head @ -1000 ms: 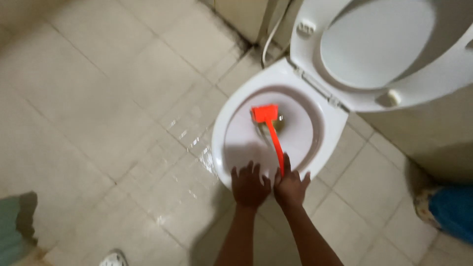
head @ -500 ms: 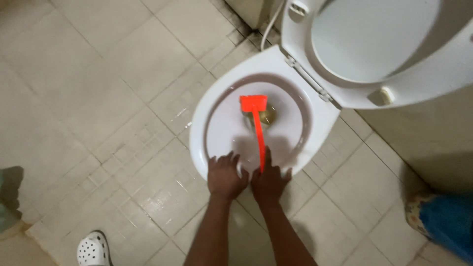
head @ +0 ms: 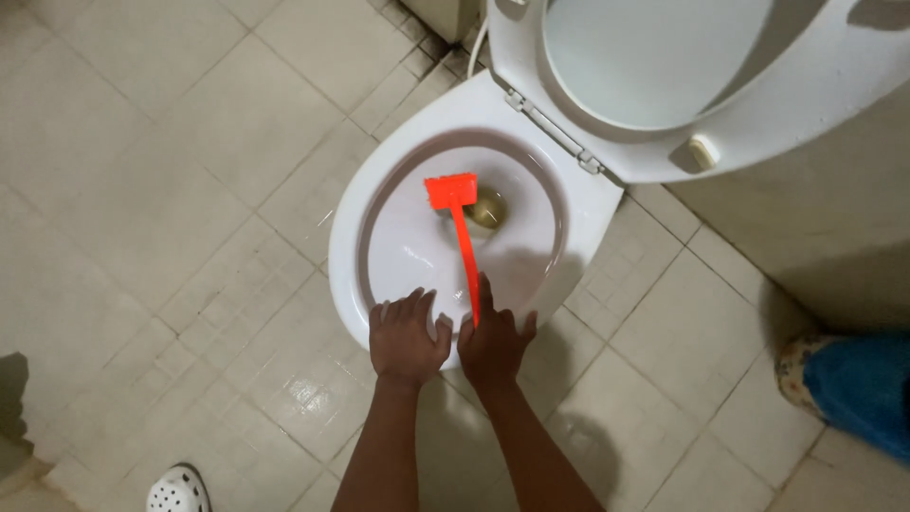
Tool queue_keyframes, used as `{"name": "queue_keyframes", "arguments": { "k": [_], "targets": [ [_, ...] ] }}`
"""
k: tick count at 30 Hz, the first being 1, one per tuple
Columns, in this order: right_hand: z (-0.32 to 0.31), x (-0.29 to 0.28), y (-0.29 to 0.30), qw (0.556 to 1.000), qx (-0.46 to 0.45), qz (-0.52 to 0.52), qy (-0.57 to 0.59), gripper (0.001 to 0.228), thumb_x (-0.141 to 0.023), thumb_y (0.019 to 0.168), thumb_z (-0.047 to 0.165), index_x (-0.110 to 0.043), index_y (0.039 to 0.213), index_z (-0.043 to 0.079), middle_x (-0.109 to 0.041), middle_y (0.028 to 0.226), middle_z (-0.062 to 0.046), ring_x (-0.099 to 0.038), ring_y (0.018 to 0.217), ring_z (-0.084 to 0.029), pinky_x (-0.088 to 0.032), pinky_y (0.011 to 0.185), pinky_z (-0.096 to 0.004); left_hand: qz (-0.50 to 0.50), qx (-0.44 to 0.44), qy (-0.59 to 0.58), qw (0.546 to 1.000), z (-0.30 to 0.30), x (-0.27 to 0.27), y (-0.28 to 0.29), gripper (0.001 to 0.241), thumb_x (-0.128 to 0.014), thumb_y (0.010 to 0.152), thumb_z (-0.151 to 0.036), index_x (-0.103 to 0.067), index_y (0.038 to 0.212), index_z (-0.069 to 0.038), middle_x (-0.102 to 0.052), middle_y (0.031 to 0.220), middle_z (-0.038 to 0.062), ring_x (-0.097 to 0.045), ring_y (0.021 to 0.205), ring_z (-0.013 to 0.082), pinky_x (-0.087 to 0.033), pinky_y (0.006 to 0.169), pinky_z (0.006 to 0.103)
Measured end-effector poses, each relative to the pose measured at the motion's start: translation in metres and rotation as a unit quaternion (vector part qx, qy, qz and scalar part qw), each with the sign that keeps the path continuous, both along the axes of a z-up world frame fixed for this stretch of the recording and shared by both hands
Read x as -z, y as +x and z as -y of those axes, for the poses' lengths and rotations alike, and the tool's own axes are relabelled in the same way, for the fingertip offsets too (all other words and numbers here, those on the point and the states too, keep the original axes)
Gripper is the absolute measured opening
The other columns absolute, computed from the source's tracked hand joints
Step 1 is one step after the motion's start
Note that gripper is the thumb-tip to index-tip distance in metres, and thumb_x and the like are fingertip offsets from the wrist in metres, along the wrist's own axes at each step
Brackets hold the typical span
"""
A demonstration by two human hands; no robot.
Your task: The person pours a blue cleaning liquid from a bottle into the toilet bowl. They then use a red toilet brush to scrub the inside of the bowl, moving the brush around the rim and the water surface.
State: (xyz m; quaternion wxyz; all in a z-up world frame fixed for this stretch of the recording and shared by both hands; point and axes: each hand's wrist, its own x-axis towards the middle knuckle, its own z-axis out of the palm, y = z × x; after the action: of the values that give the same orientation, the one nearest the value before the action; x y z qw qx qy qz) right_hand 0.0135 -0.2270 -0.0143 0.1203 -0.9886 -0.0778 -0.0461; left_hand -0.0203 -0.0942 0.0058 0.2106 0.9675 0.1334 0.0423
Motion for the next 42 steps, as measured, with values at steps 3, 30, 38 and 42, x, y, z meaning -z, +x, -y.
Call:
{"name": "queue_keyframes", "arguments": {
  "k": [3,30,38,42],
  "targets": [
    [0.000,-0.017,0.000,0.998,-0.020,-0.052,-0.004,0.079,-0.065,0.089,0.022,-0.032,0.160,0.023,-0.067,0.080,-0.011,-0.066,0.086,-0.031,-0.025,0.112,-0.073,0.013,0.000,-0.026,1.000,-0.002,-0.006,0.001,0.050,-0.056,0.088,-0.037,-0.067,0.131,-0.013,-0.067,0.135,0.010,-0.062,0.120,0.0285,-0.034,0.113,0.0523],
    [0.055,-0.076,0.008,0.919,-0.248,-0.282,0.118,0.087,-0.058,0.089,0.007,-0.014,0.163,0.018,-0.037,0.162,-0.014,-0.042,0.145,-0.033,-0.010,0.119,-0.067,0.001,0.002,-0.020,1.000,-0.003,-0.010,0.000,0.061,-0.055,0.088,-0.035,-0.054,0.146,-0.015,-0.053,0.152,0.011,-0.060,0.119,0.0302,-0.035,0.111,0.0511],
    [0.076,-0.079,0.008,0.909,-0.234,-0.337,0.073,0.089,-0.058,0.089,0.008,-0.011,0.163,0.019,-0.033,0.165,-0.010,-0.045,0.143,-0.029,-0.007,0.122,-0.066,-0.005,0.000,-0.027,1.000,-0.003,-0.009,0.001,0.061,-0.054,0.089,-0.035,-0.054,0.146,-0.015,-0.052,0.152,0.012,-0.058,0.124,0.0302,-0.034,0.113,0.0514],
    [0.093,-0.084,-0.004,0.902,-0.247,-0.348,0.066,0.088,-0.058,0.089,0.007,-0.013,0.163,0.019,-0.034,0.164,-0.010,-0.036,0.150,-0.029,-0.005,0.122,-0.065,0.007,0.006,-0.014,1.000,-0.003,-0.003,-0.001,0.060,-0.055,0.090,-0.036,-0.055,0.145,-0.013,-0.051,0.152,0.014,-0.057,0.127,0.0319,-0.035,0.110,0.0509]
  ]
}}
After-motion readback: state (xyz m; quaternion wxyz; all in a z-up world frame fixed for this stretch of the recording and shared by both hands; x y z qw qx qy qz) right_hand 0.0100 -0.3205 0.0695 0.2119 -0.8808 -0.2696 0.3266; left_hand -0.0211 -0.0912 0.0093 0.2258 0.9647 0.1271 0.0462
